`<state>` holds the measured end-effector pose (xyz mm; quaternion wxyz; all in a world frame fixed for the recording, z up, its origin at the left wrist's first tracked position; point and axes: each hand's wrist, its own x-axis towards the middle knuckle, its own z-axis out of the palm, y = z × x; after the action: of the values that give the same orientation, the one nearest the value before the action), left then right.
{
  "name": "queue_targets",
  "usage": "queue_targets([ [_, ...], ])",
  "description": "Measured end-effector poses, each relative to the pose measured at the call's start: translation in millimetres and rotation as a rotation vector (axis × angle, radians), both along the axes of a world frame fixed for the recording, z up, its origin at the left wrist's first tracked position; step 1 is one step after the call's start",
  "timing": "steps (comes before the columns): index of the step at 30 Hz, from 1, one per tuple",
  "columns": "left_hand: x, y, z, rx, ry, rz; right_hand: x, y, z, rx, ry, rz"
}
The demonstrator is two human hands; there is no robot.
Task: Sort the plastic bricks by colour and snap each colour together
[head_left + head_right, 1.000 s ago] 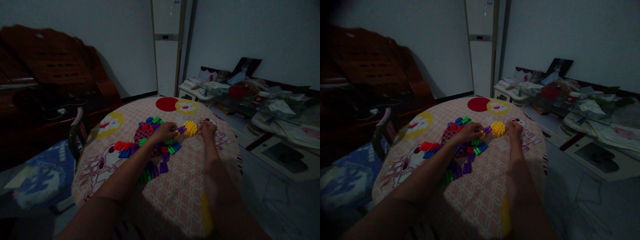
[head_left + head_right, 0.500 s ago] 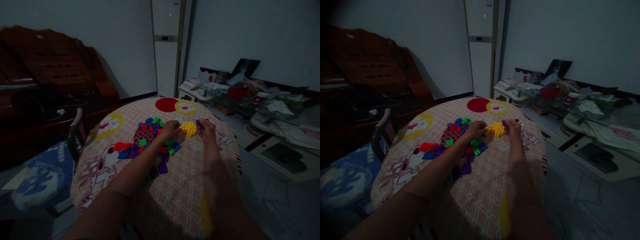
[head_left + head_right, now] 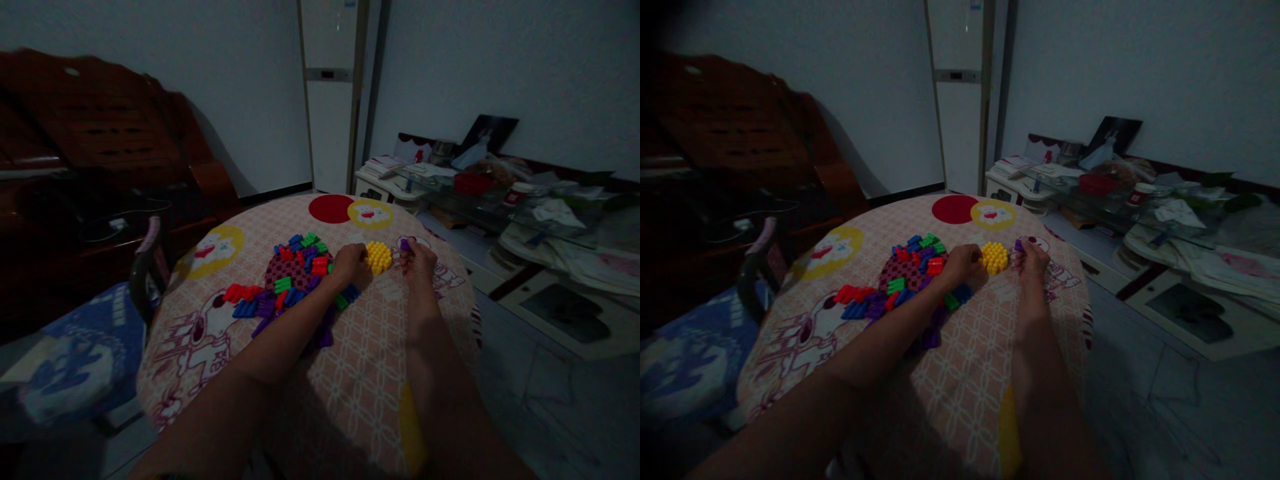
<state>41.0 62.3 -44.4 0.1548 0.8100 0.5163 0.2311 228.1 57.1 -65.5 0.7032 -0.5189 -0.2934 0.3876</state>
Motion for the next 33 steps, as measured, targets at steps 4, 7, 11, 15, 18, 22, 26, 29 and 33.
queue_targets([
  [4, 4.9, 4.1, -11.2, 0.007, 0.003, 0.000, 0.3, -0.5, -0.3, 0.019, 0.036, -0.022],
  [7, 6.0, 6.6, -18.7, 0.014, -0.015, 0.005, 0.5, 0.3, -1.3, 0.019, 0.032, -0.013],
  [11, -1.3, 4.2, -12.3, 0.007, -0.037, 0.020, 0.7, 0.7, -1.9, 0.008, 0.036, -0.022],
  [15, -15.8, -21.4, 12.3, 0.080, -0.035, -0.056, 1.4, 1.5, -2.6, -0.018, 0.029, -0.050],
  [18, -21.8, -64.6, 26.9, 0.048, -0.015, -0.272, 1.9, 4.1, -5.7, -0.060, -0.024, -0.089],
  [22, -16.9, -129.1, 23.0, -0.094, 0.053, -0.710, 0.3, 6.9, -10.8, -0.102, -0.102, -0.103],
  [26, -6.8, -163.2, -2.5, -0.125, 0.070, -0.920, 4.9, 7.5, -12.5, -0.207, -0.244, -0.174],
  [29, -4.0, -167.5, -18.0, -0.096, 0.080, -0.911, 18.7, 8.8, -11.4, -0.313, -0.563, -0.282],
  [33, -6.2, -163.7, -21.8, -0.115, 0.094, -0.881, 36.0, 11.5, -10.6, -0.411, -0.991, -0.424],
])
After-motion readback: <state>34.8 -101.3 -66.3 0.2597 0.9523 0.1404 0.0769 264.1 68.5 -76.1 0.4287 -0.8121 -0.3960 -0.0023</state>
